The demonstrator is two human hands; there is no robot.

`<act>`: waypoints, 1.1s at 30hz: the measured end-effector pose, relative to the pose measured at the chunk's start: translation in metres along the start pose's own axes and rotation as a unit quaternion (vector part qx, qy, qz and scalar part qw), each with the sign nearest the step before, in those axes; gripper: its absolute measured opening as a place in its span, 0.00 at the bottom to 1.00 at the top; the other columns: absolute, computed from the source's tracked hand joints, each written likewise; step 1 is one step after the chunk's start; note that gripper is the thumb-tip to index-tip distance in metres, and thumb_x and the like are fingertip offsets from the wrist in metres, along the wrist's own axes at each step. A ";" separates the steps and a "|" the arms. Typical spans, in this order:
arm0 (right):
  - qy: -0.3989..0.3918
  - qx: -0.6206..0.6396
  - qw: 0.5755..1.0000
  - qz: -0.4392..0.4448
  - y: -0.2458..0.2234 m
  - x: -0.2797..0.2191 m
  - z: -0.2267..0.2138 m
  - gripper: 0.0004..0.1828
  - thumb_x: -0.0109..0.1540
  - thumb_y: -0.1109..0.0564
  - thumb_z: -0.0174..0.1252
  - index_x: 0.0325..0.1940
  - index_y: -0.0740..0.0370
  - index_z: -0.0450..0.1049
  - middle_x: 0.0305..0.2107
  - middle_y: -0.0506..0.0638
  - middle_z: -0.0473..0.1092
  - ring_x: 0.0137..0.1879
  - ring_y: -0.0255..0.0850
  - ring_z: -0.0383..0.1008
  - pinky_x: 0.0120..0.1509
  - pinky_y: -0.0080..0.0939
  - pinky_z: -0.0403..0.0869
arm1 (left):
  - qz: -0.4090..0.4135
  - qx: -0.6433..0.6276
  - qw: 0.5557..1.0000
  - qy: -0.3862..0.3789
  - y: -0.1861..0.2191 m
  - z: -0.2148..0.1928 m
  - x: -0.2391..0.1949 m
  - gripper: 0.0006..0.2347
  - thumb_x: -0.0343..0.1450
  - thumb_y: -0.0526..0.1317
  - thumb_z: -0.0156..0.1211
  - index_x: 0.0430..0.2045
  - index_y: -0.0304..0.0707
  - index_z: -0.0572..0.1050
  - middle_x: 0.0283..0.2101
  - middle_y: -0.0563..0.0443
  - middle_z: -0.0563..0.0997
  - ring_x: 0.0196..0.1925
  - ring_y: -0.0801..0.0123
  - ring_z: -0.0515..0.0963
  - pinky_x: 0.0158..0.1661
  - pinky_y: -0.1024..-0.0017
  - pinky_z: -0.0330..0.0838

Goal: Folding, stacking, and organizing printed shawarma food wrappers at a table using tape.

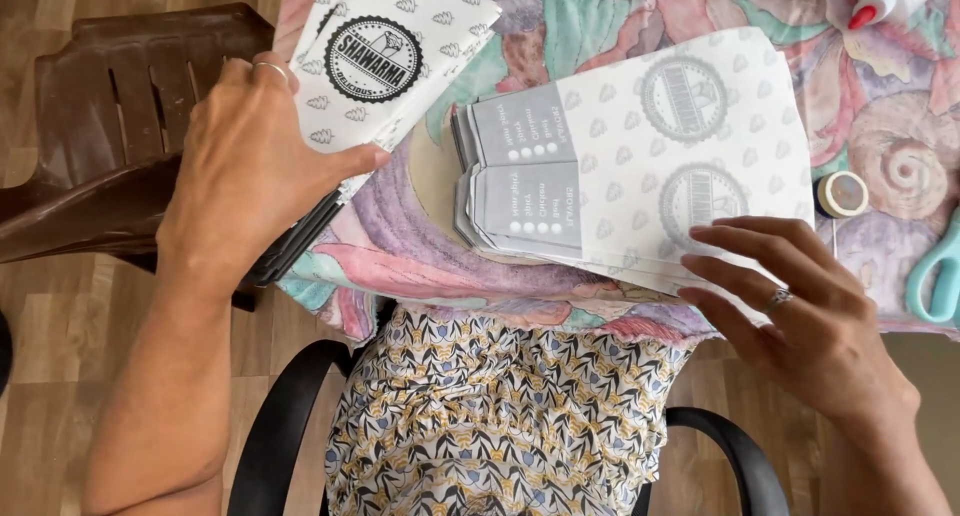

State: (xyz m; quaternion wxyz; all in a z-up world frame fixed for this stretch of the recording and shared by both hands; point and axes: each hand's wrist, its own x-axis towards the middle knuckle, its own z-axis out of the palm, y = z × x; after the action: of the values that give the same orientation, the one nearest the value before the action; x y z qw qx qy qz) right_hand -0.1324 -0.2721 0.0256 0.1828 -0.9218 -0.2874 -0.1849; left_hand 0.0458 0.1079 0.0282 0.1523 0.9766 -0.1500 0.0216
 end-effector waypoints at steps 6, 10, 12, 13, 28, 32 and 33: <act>-0.032 -0.022 0.999 -0.020 0.004 0.012 -0.001 0.12 0.63 0.63 0.64 0.50 0.71 0.76 0.48 0.61 0.77 0.52 0.59 0.78 0.56 0.51 0.79 | 0.107 0.087 0.976 0.171 0.018 0.001 -0.019 0.41 0.61 0.60 0.84 0.54 0.19 0.72 0.53 0.33 0.69 0.52 0.40 0.70 0.46 0.46 0.73; -0.033 -0.030 0.998 -0.044 0.008 0.010 0.000 0.10 0.63 0.65 0.64 0.48 0.69 0.75 0.48 0.61 0.77 0.49 0.58 0.80 0.51 0.50 0.80 | 0.278 0.007 0.928 0.250 0.051 0.017 -0.026 0.19 0.70 0.43 0.83 0.44 0.25 0.81 0.48 0.39 0.77 0.49 0.52 0.77 0.51 0.64 0.81; -0.045 -0.046 0.997 -0.043 0.004 0.013 -0.003 0.09 0.63 0.66 0.65 0.46 0.71 0.77 0.47 0.61 0.77 0.48 0.57 0.80 0.51 0.50 0.81 | 0.328 -0.048 0.914 0.233 0.072 0.030 -0.030 0.14 0.71 0.40 0.79 0.39 0.27 0.80 0.44 0.41 0.79 0.45 0.55 0.78 0.49 0.63 0.78; -0.055 -0.059 0.996 -0.043 0.002 0.015 -0.004 0.08 0.62 0.66 0.65 0.45 0.73 0.79 0.47 0.60 0.77 0.48 0.56 0.80 0.51 0.49 0.81 | 0.376 -0.099 0.896 0.214 0.082 0.036 -0.032 0.10 0.72 0.38 0.75 0.34 0.30 0.79 0.41 0.43 0.81 0.41 0.58 0.78 0.48 0.62 0.76; -0.020 -0.081 0.994 -0.076 0.017 0.008 0.006 0.16 0.64 0.65 0.66 0.55 0.71 0.74 0.43 0.59 0.79 0.45 0.51 0.82 0.49 0.46 0.81 | 0.481 -0.053 0.864 0.141 0.118 0.081 -0.021 0.06 0.70 0.31 0.67 0.22 0.38 0.79 0.29 0.50 0.79 0.36 0.61 0.76 0.36 0.64 0.71; 0.010 -0.043 0.997 -0.070 0.021 0.009 0.007 0.11 0.65 0.68 0.63 0.51 0.74 0.74 0.41 0.60 0.80 0.42 0.53 0.82 0.45 0.46 0.80 | 0.482 -0.067 0.865 0.118 0.118 0.077 -0.019 0.06 0.68 0.39 0.75 0.26 0.39 0.81 0.31 0.52 0.82 0.38 0.61 0.78 0.36 0.65 0.74; 0.000 -0.031 0.998 -0.054 0.019 0.009 0.005 0.12 0.64 0.66 0.65 0.51 0.71 0.75 0.42 0.58 0.80 0.43 0.52 0.82 0.48 0.45 0.81 | 0.483 -0.066 0.866 0.111 0.118 0.077 -0.019 0.06 0.69 0.34 0.71 0.22 0.39 0.80 0.27 0.52 0.81 0.35 0.62 0.78 0.33 0.65 0.73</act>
State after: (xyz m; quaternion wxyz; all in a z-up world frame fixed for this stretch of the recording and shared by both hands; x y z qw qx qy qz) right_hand -0.1128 -0.2804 0.0214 0.1443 -0.9101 -0.3310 -0.2032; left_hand -0.0081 -0.0172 -0.0127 0.2022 0.7608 -0.5863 0.1912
